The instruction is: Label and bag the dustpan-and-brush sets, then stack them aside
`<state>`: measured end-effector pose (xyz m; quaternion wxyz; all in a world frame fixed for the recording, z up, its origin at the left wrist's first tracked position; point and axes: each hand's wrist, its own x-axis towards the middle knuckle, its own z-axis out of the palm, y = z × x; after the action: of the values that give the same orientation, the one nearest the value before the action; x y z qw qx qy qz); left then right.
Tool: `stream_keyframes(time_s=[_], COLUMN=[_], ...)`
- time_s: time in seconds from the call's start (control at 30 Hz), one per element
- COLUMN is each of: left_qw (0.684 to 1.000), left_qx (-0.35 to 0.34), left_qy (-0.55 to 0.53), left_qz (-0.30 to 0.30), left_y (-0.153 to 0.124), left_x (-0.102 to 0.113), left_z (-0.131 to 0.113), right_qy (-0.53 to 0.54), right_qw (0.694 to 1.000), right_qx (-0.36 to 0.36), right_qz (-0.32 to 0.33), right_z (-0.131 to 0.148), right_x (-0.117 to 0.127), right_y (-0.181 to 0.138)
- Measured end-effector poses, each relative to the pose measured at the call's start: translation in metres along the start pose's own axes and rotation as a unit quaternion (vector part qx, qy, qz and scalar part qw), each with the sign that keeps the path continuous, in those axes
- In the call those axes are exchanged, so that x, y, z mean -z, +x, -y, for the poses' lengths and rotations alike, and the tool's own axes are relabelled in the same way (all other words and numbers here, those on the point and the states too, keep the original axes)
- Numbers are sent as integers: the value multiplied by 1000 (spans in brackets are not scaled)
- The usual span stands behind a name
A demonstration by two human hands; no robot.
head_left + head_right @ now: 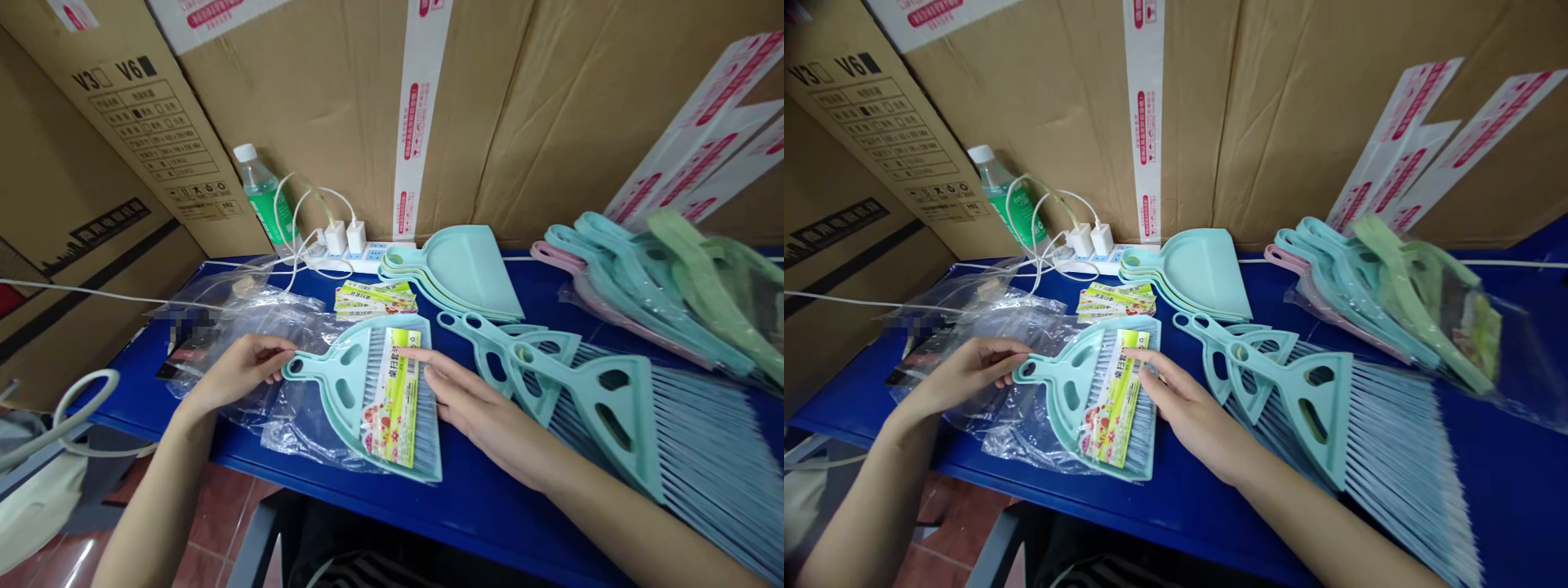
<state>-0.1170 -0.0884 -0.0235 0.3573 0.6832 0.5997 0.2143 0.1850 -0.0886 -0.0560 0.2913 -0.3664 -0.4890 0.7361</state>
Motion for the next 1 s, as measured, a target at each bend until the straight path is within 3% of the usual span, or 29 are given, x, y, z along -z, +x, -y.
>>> stream_keyframes(time_s=[0.27,0.43,0.57,0.77,0.83,1.0], left_qw=[998,993,989,981,980,980], left_qx=[-8,-29,-50,-79,-85,-81], left_qy=[55,95,115,146,153,146], left_qz=[-40,-57,-77,-100,-99,-105], left_y=[-4,-1,1,5,7,8], left_x=[3,-6,-11,-13,-13,-16], left_z=[-2,-2,-3,-6,-8,-8], right_qy=[-157,-332,-475,-716,-738,-746], right_qw=[987,943,878,687,663,652], right_qx=[-30,-18,34,69,72,81], right_qz=[3,10,-53,-108,-102,-113], right_z=[10,18,13,3,2,3], right_x=[5,5,2,-3,-4,-2], right_y=[-6,-13,-14,-5,-4,-3])
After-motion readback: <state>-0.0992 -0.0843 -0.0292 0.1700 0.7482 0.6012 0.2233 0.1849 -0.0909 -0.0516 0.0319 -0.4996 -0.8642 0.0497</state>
